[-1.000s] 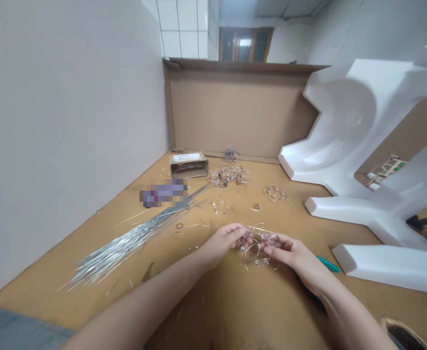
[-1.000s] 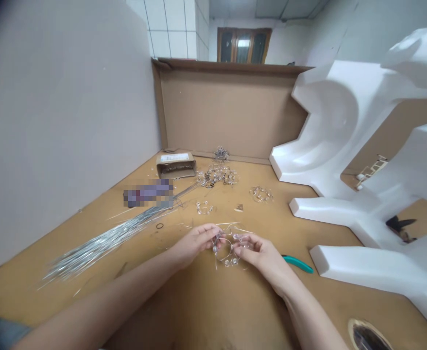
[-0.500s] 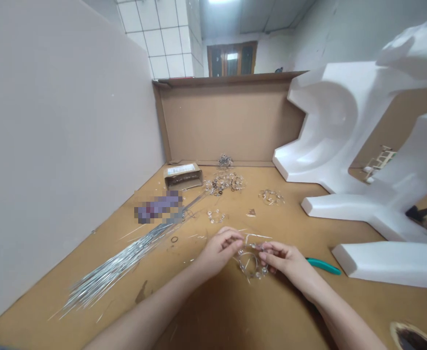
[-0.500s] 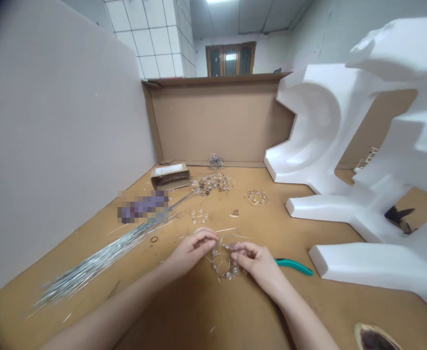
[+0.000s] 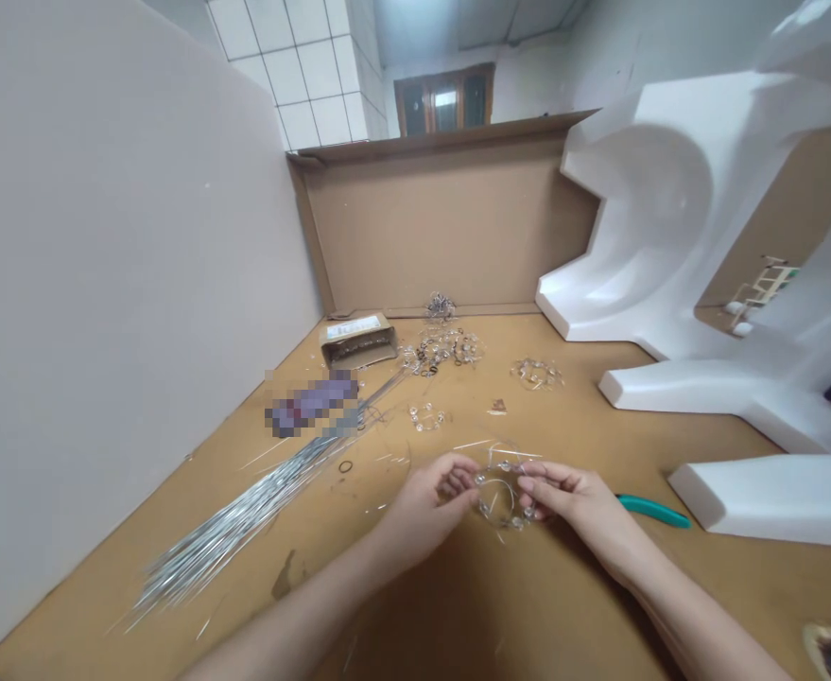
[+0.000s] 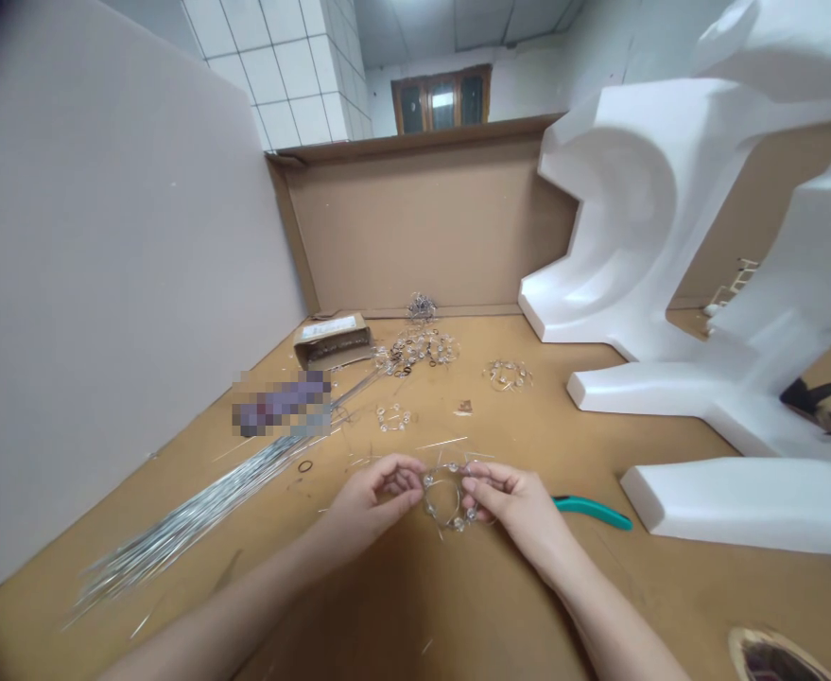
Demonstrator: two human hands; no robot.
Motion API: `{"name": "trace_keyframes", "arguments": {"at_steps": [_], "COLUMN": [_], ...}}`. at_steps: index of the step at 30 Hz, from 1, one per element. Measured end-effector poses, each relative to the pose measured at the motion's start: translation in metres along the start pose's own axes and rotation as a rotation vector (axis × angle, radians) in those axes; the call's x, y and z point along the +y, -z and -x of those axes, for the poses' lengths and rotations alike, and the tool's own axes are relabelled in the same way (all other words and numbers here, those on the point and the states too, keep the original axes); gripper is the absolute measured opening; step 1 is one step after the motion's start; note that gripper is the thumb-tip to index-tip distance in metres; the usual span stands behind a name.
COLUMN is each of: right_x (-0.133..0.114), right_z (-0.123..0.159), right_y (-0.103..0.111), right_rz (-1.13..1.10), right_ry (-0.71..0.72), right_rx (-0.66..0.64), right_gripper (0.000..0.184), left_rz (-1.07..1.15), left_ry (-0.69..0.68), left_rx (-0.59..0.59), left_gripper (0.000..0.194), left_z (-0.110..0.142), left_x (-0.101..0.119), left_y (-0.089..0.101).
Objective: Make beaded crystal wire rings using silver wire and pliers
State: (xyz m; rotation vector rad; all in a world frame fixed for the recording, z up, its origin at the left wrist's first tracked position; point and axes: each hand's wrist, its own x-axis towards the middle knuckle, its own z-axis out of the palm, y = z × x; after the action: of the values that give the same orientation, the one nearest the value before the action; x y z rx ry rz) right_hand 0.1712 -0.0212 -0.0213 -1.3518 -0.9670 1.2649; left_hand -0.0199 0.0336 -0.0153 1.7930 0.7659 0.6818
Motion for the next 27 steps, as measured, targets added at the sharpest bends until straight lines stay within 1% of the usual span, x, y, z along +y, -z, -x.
{"name": "trace_keyframes", "arguments": {"at_steps": [4,8,12,13,17,19,22,24,27], "right_x": [0.0002,0.0005,0.0009,0.0008,0.0000,-0.0006,-0.0009,-0.0009,-0.0015], "right_z": [0.0021,0.0046,0.0046,0.0045,0.0052,0.0063,0.0082,0.0093,0.0102], "right_y": [0.0013,0.0028,0.0034,0.0035,0.0036,0.0025,-0.0005,-0.0025,-0.0037], "right_rz": [-0.022,-0.043,-0.045,-0.049,-0.088,-0.095,-0.046,-0.021,-0.032], "right_ry": [-0.017,-0.038,-0.047,-0.050,-0.067,-0.083,-0.113,-0.127,-0.113], "right_rx": [0.004,-0.034,-0.064,-0.067,-0.098,-0.120,-0.144,-0.162,-0.173], "right_gripper": [0.037,0.035,0.031,0.030,0.029,0.029,0.032,0.035,0.035], "left_rz": [0.052,-0.034,-0.059,-0.071,-0.139,-0.160,-0.182,-0.122,0.041], "left_ry": [-0.029,-0.045,-0.129,-0.146,-0.160,-0.147,-0.120,-0.057,0.076], "left_rx": [-0.007,-0.002,-0.074,-0.076,-0.025,-0.044,-0.100,-0.130,-0.156], "left_gripper": [0.024,0.029,0.036,0.036,0.035,0.031,0.019,0.018,0.022], "left_z": [0.0037,0.0050,0.0076,0.0082,0.0081,0.0072,0.0063,0.0062,0.0052], "left_x": [0.0012,0.0009,0.0018,0.0020,0.0030,0.0047,0.0077,0.0080,0.0042], "left_y": [-0.0014,-0.0002,0.0008,0.0010,0.0026,0.0038,0.0048,0.0042,0.0021]}}
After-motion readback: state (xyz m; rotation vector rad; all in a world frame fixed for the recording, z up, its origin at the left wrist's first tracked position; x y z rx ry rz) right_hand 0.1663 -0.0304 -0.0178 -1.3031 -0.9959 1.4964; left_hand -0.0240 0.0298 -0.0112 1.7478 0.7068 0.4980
